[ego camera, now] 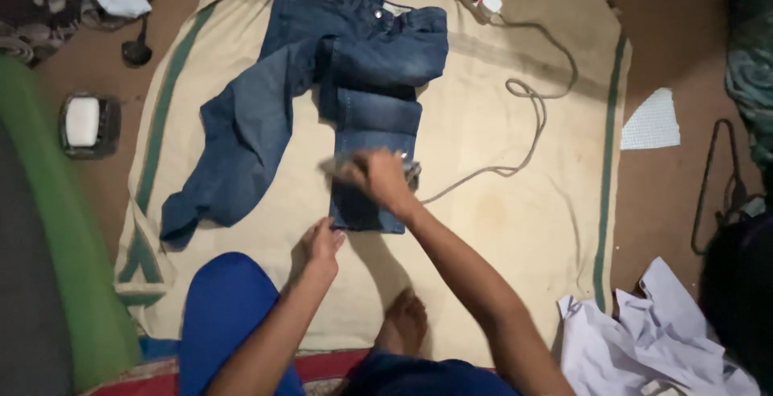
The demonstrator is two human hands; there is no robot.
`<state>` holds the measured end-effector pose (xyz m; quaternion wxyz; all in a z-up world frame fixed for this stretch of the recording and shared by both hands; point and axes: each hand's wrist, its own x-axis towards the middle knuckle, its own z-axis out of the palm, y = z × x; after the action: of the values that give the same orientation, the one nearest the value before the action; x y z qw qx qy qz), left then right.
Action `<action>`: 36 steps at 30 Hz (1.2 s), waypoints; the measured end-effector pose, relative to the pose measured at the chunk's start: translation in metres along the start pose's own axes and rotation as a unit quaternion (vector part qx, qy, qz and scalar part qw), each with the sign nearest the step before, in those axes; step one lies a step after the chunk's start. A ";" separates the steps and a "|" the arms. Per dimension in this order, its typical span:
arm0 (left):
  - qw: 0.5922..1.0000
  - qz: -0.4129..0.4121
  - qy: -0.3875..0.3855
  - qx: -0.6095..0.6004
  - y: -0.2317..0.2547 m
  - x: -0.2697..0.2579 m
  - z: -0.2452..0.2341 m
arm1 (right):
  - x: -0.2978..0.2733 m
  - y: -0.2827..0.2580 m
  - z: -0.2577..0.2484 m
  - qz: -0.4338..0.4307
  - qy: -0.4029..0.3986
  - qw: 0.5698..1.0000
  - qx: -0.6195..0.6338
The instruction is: Ironing a pair of denim jeans on a mat on the floor.
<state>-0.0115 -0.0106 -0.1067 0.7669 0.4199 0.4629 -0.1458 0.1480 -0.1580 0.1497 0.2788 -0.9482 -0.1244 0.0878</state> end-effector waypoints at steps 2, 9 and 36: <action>0.999 -0.037 0.008 -0.036 -0.033 0.038 -0.012 | -0.018 0.002 0.003 -0.045 -0.044 0.998 -0.007; 0.989 -0.098 -0.058 -0.096 -0.027 -0.010 0.007 | -0.015 0.036 -0.024 -0.064 0.021 0.998 -0.021; 0.980 0.113 0.152 -0.062 0.030 -0.061 0.017 | -0.102 -0.005 0.011 -0.094 0.024 0.995 -0.012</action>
<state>-0.0152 -0.0161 -0.0369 0.7237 0.4384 0.5318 0.0365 0.0472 -0.1776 0.1528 0.2777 -0.9374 -0.2067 0.0366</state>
